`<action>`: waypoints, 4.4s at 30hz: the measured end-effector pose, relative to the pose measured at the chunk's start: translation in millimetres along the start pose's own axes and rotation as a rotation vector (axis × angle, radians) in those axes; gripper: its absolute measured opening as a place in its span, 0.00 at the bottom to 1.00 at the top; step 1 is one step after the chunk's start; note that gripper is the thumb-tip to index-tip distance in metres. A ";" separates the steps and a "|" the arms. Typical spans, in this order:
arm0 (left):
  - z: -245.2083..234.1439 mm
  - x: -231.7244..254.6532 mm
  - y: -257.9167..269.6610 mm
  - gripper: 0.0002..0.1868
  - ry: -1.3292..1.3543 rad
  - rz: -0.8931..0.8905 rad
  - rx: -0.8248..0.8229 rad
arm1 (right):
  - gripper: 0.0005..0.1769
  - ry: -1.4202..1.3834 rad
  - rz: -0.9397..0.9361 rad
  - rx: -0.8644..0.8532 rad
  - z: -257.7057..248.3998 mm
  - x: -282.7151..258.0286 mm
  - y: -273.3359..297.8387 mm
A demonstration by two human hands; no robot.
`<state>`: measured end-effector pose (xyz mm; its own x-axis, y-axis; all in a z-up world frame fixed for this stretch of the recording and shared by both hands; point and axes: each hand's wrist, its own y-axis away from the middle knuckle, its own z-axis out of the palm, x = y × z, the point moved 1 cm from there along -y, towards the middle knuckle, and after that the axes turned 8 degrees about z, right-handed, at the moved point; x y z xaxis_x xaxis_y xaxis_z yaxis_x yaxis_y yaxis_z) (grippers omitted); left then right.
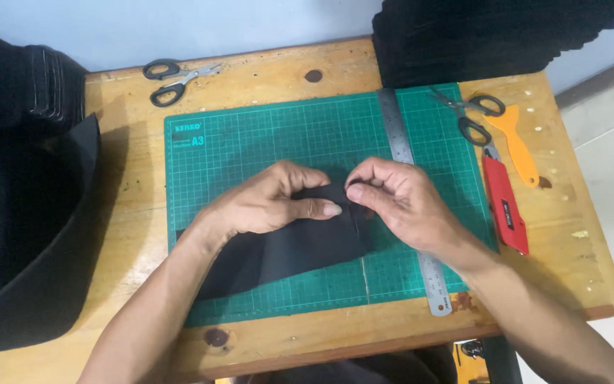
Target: The person cuts a piece of black fabric using scissors and a ruler on a green cutting mat. They trim the edges and then use a utility knife to make a straight cut along the ruler's edge.
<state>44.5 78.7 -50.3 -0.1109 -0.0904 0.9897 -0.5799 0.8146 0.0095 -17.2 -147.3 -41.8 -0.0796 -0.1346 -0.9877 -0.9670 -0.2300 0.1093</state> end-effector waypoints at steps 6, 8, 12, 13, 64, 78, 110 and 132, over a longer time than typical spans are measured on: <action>3.8 16.6 -3.2 0.05 0.117 0.073 0.009 | 0.04 -0.273 0.113 0.157 16.5 -8.5 5.9; 3.5 21.8 -4.6 0.05 0.109 0.083 0.030 | 0.04 -0.229 0.096 0.202 14.1 -7.3 6.0; -6.8 14.2 0.5 0.05 0.054 0.115 0.077 | 0.04 -0.141 0.079 0.410 -12.2 -30.5 12.5; -9.8 18.0 3.1 0.05 0.054 0.114 0.074 | 0.04 -0.143 0.079 0.413 -24.6 -36.8 13.4; -27.4 12.6 -0.8 0.28 0.025 -0.113 0.638 | 0.28 1.090 0.209 0.427 -163.8 17.5 2.3; -12.2 20.7 -4.4 0.29 0.008 0.132 0.437 | 0.24 0.056 0.275 0.309 -30.4 -62.8 9.3; -27.1 63.5 9.2 0.11 0.301 0.178 0.624 | 0.19 -0.120 -0.086 -0.073 11.8 -16.6 -1.4; -17.1 70.9 9.5 0.06 0.263 0.152 0.703 | 0.17 -0.264 -0.074 -0.173 19.6 4.3 0.3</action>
<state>44.9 89.8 22.3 -0.0860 0.2042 0.9751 -0.9604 0.2432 -0.1356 -22.6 -129.0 -48.3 -0.0926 0.1382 -0.9861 -0.9187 -0.3937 0.0311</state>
